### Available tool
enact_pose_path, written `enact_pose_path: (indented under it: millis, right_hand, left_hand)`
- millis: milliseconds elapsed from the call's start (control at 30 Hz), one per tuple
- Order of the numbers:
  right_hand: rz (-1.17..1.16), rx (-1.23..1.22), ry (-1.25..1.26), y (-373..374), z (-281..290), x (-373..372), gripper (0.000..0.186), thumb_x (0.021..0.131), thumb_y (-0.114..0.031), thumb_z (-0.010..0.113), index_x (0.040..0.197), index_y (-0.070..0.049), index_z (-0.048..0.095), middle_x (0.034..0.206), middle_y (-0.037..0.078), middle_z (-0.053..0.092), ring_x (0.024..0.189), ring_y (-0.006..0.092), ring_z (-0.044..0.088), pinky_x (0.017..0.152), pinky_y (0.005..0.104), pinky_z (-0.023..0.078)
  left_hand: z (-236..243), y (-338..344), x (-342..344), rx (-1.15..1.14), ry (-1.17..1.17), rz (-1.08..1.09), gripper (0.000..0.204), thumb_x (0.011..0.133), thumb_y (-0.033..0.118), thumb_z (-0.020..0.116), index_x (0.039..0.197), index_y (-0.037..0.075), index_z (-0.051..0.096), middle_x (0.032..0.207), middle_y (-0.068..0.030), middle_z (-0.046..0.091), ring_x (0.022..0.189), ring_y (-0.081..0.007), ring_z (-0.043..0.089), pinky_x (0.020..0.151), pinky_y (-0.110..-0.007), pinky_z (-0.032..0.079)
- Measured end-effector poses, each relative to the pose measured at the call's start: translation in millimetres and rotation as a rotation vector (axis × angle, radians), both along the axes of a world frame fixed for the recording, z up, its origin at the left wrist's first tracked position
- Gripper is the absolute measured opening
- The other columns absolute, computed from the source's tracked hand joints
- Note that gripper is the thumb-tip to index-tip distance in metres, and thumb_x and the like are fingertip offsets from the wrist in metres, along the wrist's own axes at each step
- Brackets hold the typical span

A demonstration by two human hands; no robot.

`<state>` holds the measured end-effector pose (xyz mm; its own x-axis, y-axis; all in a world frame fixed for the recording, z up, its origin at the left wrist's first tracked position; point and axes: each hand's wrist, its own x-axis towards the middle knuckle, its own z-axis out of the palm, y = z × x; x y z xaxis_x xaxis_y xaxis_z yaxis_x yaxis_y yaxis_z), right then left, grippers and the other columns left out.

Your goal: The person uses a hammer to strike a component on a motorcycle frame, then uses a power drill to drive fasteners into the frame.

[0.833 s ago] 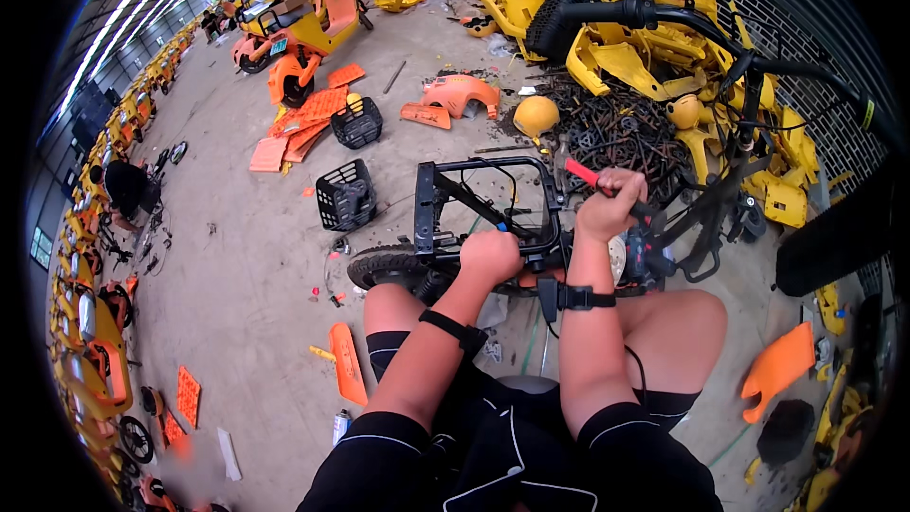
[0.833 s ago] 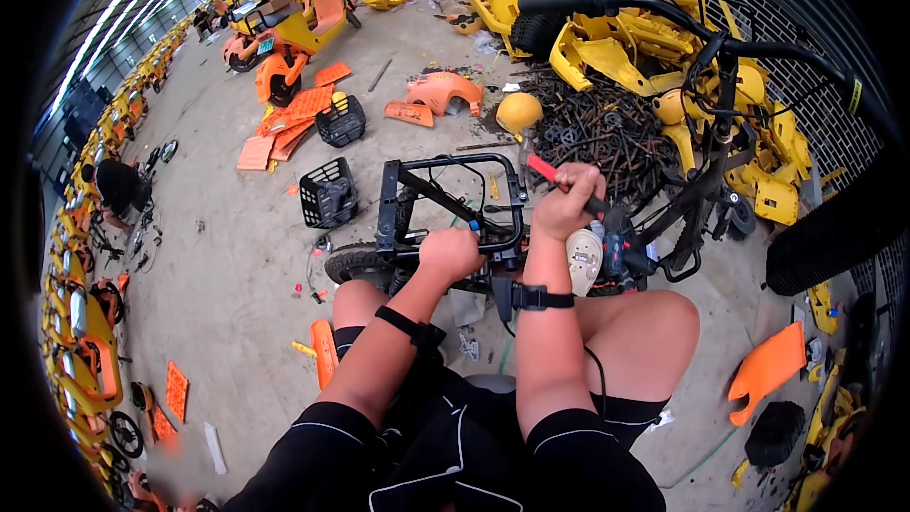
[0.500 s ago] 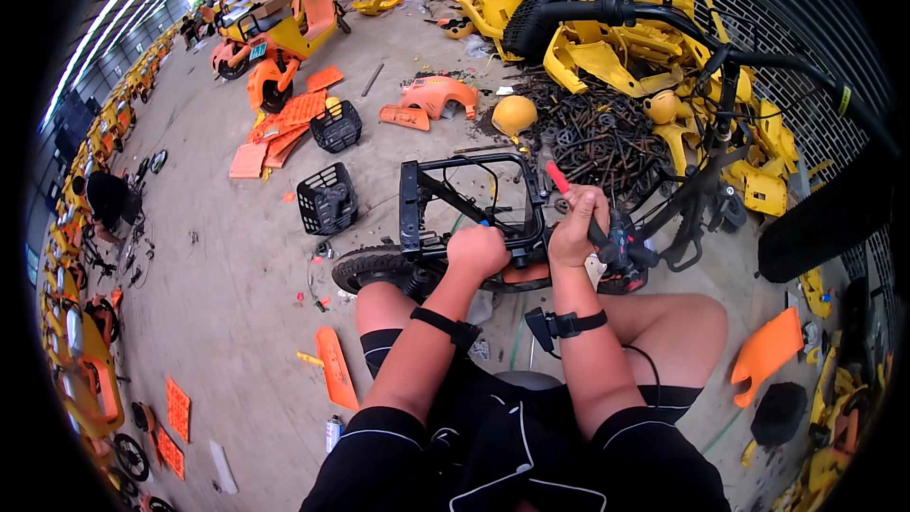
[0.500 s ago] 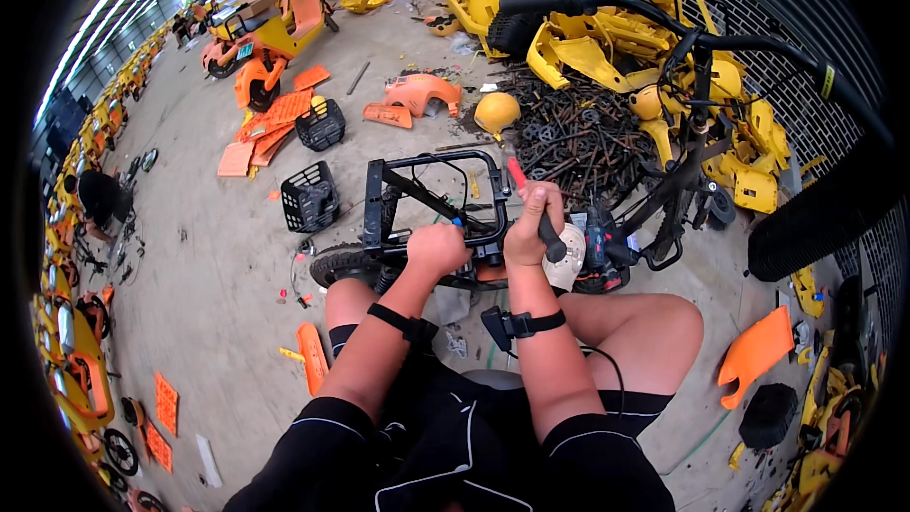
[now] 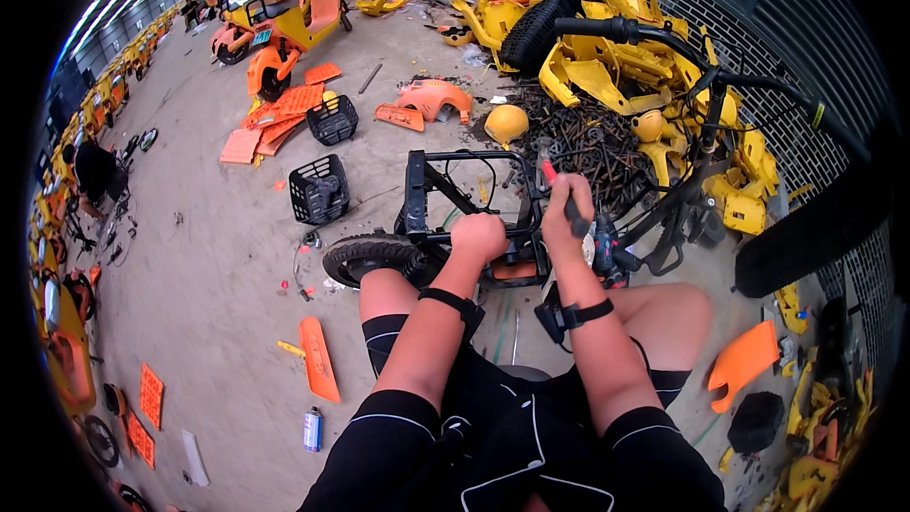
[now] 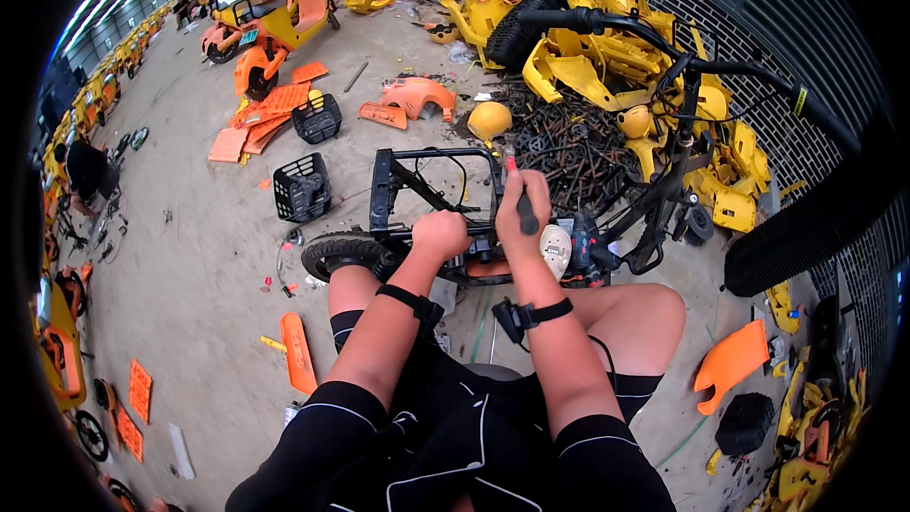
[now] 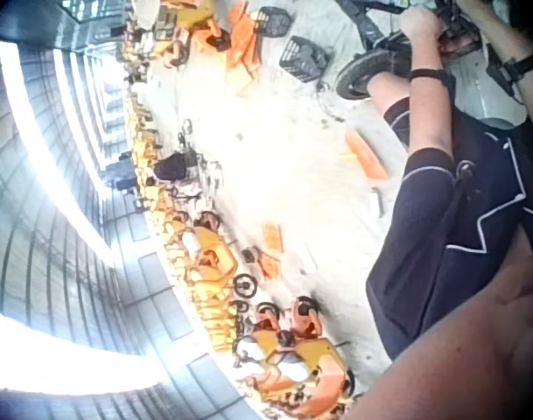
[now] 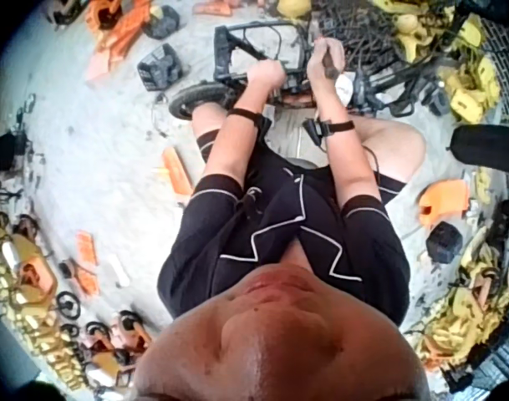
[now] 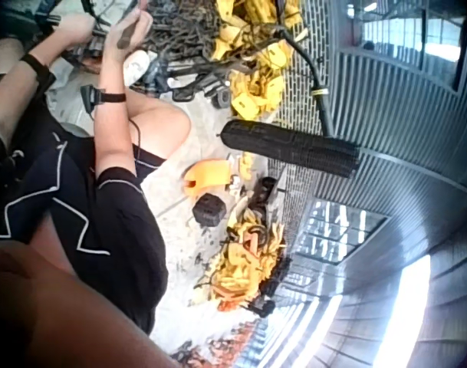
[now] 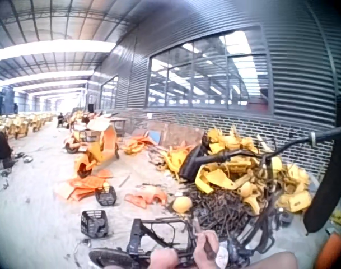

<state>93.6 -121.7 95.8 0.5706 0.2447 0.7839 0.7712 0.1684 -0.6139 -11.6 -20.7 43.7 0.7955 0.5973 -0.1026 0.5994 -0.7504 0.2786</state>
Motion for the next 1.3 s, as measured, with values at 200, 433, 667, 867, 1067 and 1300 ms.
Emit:
enact_pose_path:
  millis: [200, 433, 667, 867, 1067, 1300]
  right_hand:
    - [0.047, -0.162, -0.017, 5.1, 29.6, 20.7, 0.025, 0.102, -0.017, 0.063, 0.087, 0.002, 0.065, 0.081, 0.012, 0.061, 0.074, 0.0243, 0.058, 0.072, 0.0361, 0.046]
    - [0.195, -0.326, -0.069, -23.9, 50.8, 33.1, 0.02, 0.1, -0.02, 0.068, 0.102, 0.0, 0.068, 0.09, 0.008, 0.065, 0.086, 0.0208, 0.063, 0.083, 0.0308, 0.049]
    - [0.295, -0.118, 0.339, -43.9, 45.5, 20.9, 0.016, 0.103, -0.016, 0.062, 0.109, -0.002, 0.067, 0.1, 0.002, 0.068, 0.091, 0.0089, 0.06, 0.085, 0.0259, 0.049]
    - [0.261, -0.09, 0.129, -42.7, 19.4, 22.1, 0.008, 0.098, -0.003, 0.058, 0.103, -0.001, 0.064, 0.097, 0.004, 0.067, 0.08, 0.0077, 0.06, 0.072, 0.024, 0.049]
    - [0.299, -0.16, -0.229, -36.3, 10.1, 9.7, 0.009, 0.082, 0.005, 0.062, 0.089, 0.0, 0.065, 0.088, 0.015, 0.068, 0.095, 0.0335, 0.069, 0.094, 0.0408, 0.053]
    - [0.307, -0.184, 0.076, -22.0, 34.7, 21.1, 0.005, 0.091, -0.001, 0.061, 0.092, -0.002, 0.066, 0.076, 0.001, 0.061, 0.069, 0.007, 0.055, 0.061, 0.0243, 0.043]
  left_hand:
    - [0.1, 1.1, -0.6, 0.009, -0.034, -0.025, 0.029, 0.079, 0.034, 0.071, 0.092, 0.011, 0.081, 0.095, -0.0153, 0.078, 0.091, -0.0342, 0.076, 0.082, -0.046, 0.061]
    - [-4.7, 3.7, -2.7, 0.006, -0.03, -0.028, 0.03, 0.078, 0.036, 0.072, 0.095, 0.012, 0.081, 0.096, -0.0154, 0.078, 0.091, -0.0352, 0.075, 0.082, -0.045, 0.061]
    - [12.9, -2.3, -2.0, -0.009, 0.008, -0.019, 0.028, 0.081, 0.031, 0.069, 0.094, 0.01, 0.081, 0.099, -0.0147, 0.078, 0.093, -0.0316, 0.076, 0.082, -0.043, 0.061]
    - [2.5, 3.3, 1.5, 0.027, -0.027, -0.032, 0.026, 0.08, 0.03, 0.069, 0.091, 0.009, 0.081, 0.096, -0.0147, 0.078, 0.09, -0.0311, 0.076, 0.081, -0.043, 0.061]
    - [-5.0, 4.6, 3.7, 0.023, -0.017, -0.031, 0.025, 0.077, 0.03, 0.07, 0.088, 0.01, 0.08, 0.089, -0.0139, 0.078, 0.086, -0.0315, 0.076, 0.077, -0.043, 0.061]
    - [-14.7, 6.6, 4.3, 0.031, -0.073, -0.048, 0.023, 0.074, 0.03, 0.071, 0.085, 0.011, 0.079, 0.085, -0.0138, 0.076, 0.082, -0.0325, 0.075, 0.075, -0.045, 0.061]
